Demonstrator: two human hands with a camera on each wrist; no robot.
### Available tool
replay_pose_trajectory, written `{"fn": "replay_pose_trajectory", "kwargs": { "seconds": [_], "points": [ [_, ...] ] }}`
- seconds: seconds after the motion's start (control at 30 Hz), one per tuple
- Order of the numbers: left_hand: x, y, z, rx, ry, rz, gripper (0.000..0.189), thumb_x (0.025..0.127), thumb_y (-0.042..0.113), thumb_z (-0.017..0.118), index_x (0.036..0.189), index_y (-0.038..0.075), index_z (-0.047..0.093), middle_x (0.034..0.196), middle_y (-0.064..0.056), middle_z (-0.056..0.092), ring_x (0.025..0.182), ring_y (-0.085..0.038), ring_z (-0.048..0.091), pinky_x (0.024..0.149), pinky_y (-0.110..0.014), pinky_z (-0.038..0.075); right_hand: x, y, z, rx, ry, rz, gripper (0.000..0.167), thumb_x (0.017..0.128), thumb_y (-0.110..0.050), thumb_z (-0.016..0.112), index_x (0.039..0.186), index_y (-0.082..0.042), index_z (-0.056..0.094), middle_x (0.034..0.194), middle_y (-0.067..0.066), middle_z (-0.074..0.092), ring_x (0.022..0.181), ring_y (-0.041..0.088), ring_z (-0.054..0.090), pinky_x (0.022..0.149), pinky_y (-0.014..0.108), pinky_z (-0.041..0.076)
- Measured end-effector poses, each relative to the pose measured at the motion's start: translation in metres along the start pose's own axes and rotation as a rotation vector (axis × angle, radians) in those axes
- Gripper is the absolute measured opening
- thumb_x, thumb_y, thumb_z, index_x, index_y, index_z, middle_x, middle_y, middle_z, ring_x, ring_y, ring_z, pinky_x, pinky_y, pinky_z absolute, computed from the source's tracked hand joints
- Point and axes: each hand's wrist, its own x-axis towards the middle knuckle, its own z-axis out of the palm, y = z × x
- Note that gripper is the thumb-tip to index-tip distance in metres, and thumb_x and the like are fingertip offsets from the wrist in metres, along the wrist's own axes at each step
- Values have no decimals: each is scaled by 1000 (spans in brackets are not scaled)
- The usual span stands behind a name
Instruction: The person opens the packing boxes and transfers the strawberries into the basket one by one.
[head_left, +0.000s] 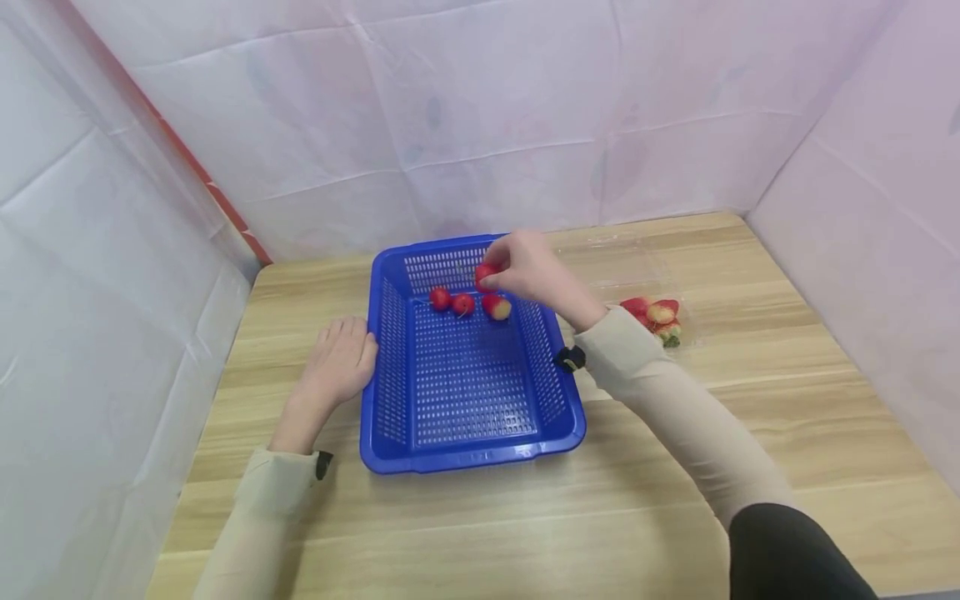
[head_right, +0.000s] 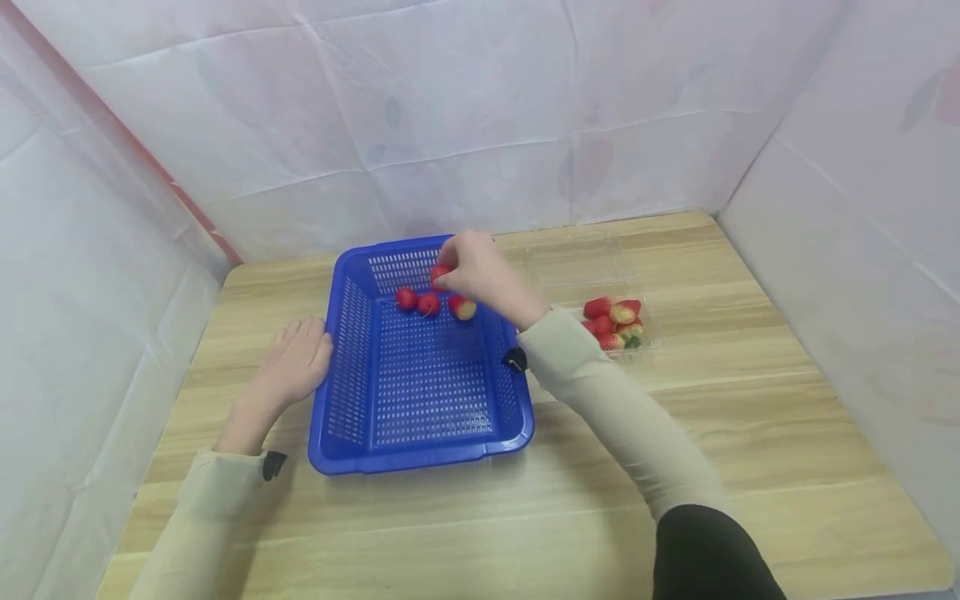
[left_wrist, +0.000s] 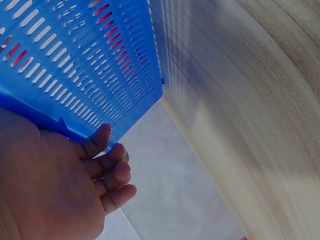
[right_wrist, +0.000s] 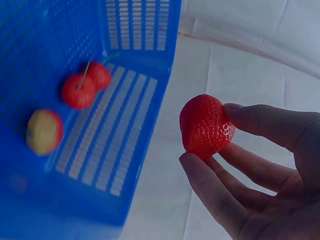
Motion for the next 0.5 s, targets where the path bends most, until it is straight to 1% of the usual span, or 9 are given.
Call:
{"fn": "replay_pose_trajectory", "kwargs": {
  "seconds": [0.1,0.23,0.4,0.5],
  "points": [
    [-1,0,1,1,1,-1,26,103,21,27,92,5,44,88,-11,42,85,-31,39,77,-42,32,9,-8,12,-27,-28,-17,11,84,-12,77,91,-4,74,89,9,72,81,23,64,78,37,52],
    [-2,1,0,-6,1,-4,26,103,20,26,92,5,44,88,-11,42,85,-30,39,77,-43,32,19,-17,30,-30,-73,20,10,84,-11,77,91,-5,74,87,7,71,75,20,64,74,33,53],
    [-2,3,0,-11,2,-12,26,104,21,26,93,5,44,88,-11,42,85,-31,39,77,-43,32,30,-20,54,-30,-128,37,17,83,-11,78,97,-1,74,89,9,70,75,20,65,70,31,54],
    [-2,4,1,-11,1,-14,26,104,21,26,93,5,44,89,-11,42,86,-31,39,78,-43,32,35,-19,68,-41,-157,45,22,82,-9,78,102,0,72,94,10,70,80,21,65,72,31,55]
  ]
}}
